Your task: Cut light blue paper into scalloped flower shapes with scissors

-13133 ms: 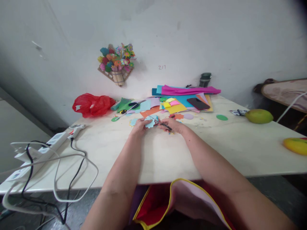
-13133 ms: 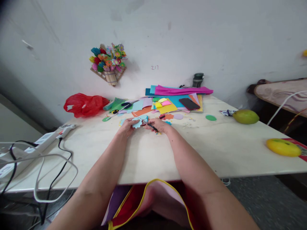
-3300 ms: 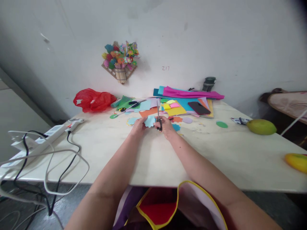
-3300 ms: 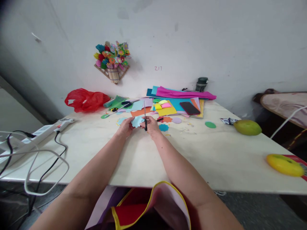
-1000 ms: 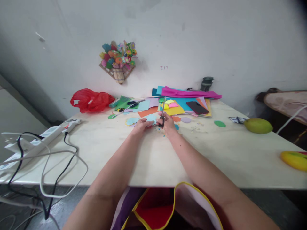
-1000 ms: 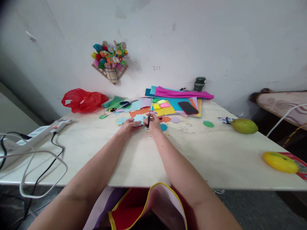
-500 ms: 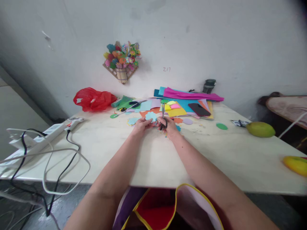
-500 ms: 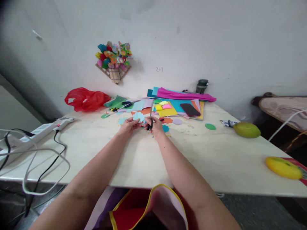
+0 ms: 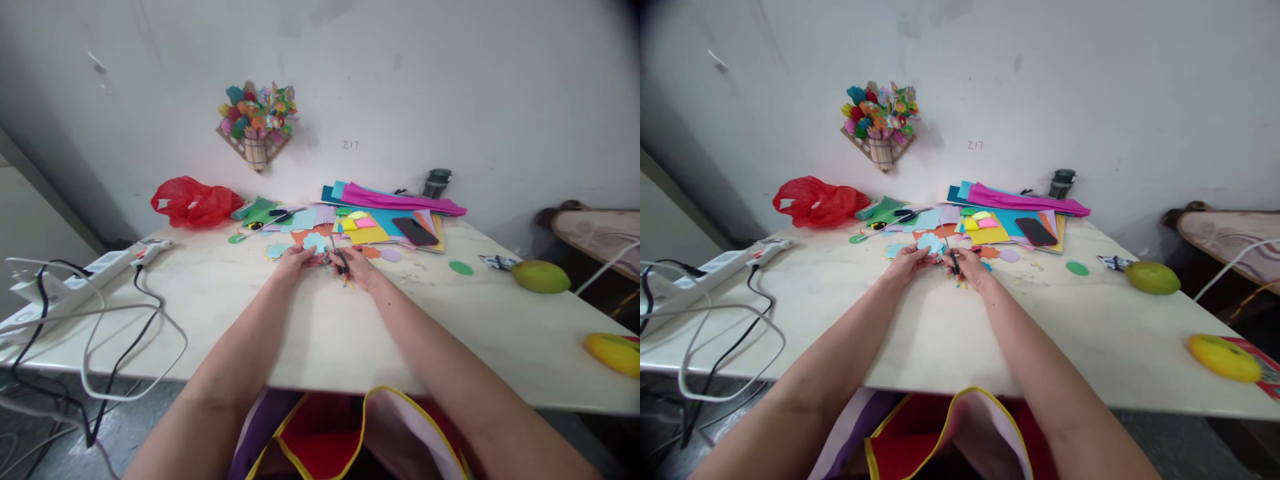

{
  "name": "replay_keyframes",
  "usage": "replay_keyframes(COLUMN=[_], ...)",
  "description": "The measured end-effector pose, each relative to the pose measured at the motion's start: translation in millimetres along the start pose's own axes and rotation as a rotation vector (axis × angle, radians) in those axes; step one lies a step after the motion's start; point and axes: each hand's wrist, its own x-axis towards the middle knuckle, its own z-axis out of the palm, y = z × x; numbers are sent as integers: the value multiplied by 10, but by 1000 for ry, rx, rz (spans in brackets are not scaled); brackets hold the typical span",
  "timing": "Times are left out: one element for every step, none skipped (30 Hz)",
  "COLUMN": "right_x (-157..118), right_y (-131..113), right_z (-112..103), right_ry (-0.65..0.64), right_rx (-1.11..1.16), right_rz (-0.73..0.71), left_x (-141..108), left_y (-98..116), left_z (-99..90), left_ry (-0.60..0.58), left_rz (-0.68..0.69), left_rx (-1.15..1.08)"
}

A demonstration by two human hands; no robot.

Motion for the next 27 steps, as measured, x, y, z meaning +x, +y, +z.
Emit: replay_keyframes(right_x=[-3, -6, -10, -16, -25, -35, -47, -58, -70, -80, -88, -95, -101, -107, -112, -118, -123, -129, -135, -141, -146, -150, -153, -156, -158, -160, -163], right_y=[23, 44, 63, 77, 86, 91, 91, 88, 82, 75, 67, 57, 48, 39, 30, 22, 14, 7, 0, -6, -11, -16, -21, -24, -28, -31, -34], right_z=[-27, -46, -56, -60, -57, -50, -42, -32, -23, -15, -9, -4, -1, 0, 0, -2, -5, -10, -15, -22, -28, -35, -41, -47, -52, -55, -58], right_ry=[-6, -14, -18, -23, -33, -43, -55, -67, -77, -81, -81, -78, -75, -71, -70, -72, -73, -73, -71, -67, -64, -63, -64, -67, -71, -75, -80], right_rx=[11, 14, 12, 2, -13, -30, -46, -61, -74, -88, -102, -116, -129, -140, -147, -152, -156, -163, -171, -180, -191, -200, -207, -211, -213, -215, -216], right_rz=[-13, -29, -46, -61, -73, -82, -89, -96, -101, -105, -107, -106, -101, -97, -93, -90, -89, -87, -86, -84, -81, -77, -74, -71, -69, -66, -63], left_x=[1, 4, 9, 15, 22, 28, 33, 36, 37, 37, 35, 33, 30, 28, 25, 22, 20, 18, 18, 20, 23, 29, 36, 44, 53, 60, 66], left_y=[2, 1, -2, -6, -11, -16, -19, -21, -21, -19, -16, -11, -7, -2, 1, 4, 6, 7, 7, 6, 3, -1, -6, -12, -17, -22, -25], left_z=[1, -1, -5, -10, -15, -20, -23, -25, -25, -23, -20, -16, -11, -7, -2, 1, 4, 5, 5, 3, -2, -8, -16, -24, -32, -38, -42], left_ry=[-4, -4, 2, 12, 23, 31, 37, 39, 38, 38, 39, 41, 41, 41, 40, 39, 38, 38, 38, 39, 43, 46, 48, 49, 52, 56, 61], left_rz=[-5, -8, -9, -9, -9, -9, -9, -9, -8, -7, -7, -6, -7, -7, -8, -8, -6, -2, 4, 10, 17, 22, 26, 30, 33, 36, 39], left_rx=[-5, -12, -21, -30, -38, -43, -47, -49, -48, -45, -42, -39, -37, -35, -33, -32, -32, -33, -35, -39, -46, -56, -67, -81, -98, -115, -131])
